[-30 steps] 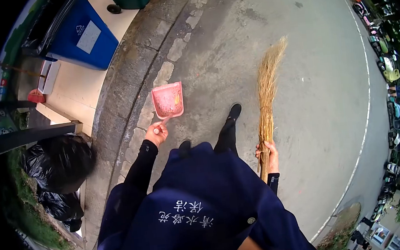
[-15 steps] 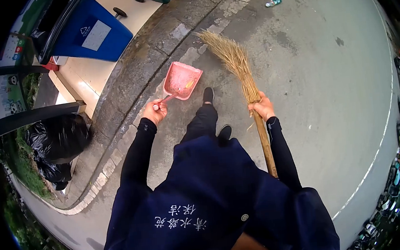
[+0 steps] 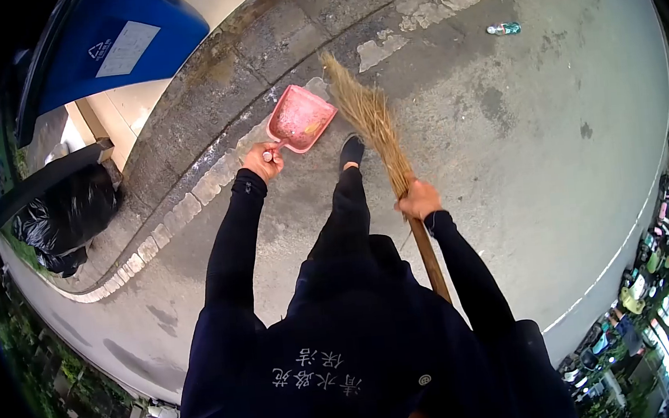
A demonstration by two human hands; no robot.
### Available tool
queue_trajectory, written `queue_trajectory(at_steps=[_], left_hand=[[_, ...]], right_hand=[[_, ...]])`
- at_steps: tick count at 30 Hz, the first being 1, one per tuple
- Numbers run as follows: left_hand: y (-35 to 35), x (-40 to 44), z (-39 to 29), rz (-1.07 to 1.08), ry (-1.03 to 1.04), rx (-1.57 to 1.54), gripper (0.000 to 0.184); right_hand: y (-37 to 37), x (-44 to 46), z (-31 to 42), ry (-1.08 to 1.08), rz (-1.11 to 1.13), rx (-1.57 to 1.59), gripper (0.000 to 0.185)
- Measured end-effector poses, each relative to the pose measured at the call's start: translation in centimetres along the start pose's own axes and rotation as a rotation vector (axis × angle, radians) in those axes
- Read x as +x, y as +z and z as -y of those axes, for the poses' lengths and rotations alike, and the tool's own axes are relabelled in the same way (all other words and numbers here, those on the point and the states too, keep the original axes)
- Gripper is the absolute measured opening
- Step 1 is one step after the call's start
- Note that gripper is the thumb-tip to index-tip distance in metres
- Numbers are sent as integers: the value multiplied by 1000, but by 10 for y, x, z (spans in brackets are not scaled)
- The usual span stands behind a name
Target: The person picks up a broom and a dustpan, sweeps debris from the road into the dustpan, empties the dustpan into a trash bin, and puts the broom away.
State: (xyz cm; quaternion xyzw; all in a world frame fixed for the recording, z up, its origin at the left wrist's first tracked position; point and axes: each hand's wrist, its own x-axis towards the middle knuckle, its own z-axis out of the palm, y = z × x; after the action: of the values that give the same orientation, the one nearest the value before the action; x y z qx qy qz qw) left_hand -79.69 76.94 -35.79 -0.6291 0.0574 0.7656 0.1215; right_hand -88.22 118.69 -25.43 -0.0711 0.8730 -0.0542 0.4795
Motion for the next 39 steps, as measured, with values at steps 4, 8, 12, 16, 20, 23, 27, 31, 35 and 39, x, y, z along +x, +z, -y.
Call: queue_trajectory(at_steps=[4,8,12,16,20,23,27,31,35,39], left_hand=[[15,3,-12,-4,-26,4,14],[13,5,-7,0,14,-38,8],[15,3,2,4,-43,-49,15],[17,17,10,5,-39,-61,16],[48,-7,38,-34,55,-40,14],[68,-10,71,-33,52,54,15],[127,-7,126,-58,42,150,15],[192,24,162,10,-39,84,15],[269,45,200,2,22,157,9],[322,69,226,-21,70,262,12]], right_hand=[[-99,-99,0,-6,53,214,79],[-135,-87,-24,12,-46,275,72],[-116,40,-31,-38,-13,167,64],[-77,22,-40,-157,32,-169,63],[-171,-48,-92,-224,119,-19,70],[-216,-71,-157,-95,41,65,75],[-267,5,-267,38,-126,407,70],[-311,115,-356,49,-196,482,56],[-254,107,-329,40,-160,-161,61],[-283,-25,-324,28,-44,209,82]])
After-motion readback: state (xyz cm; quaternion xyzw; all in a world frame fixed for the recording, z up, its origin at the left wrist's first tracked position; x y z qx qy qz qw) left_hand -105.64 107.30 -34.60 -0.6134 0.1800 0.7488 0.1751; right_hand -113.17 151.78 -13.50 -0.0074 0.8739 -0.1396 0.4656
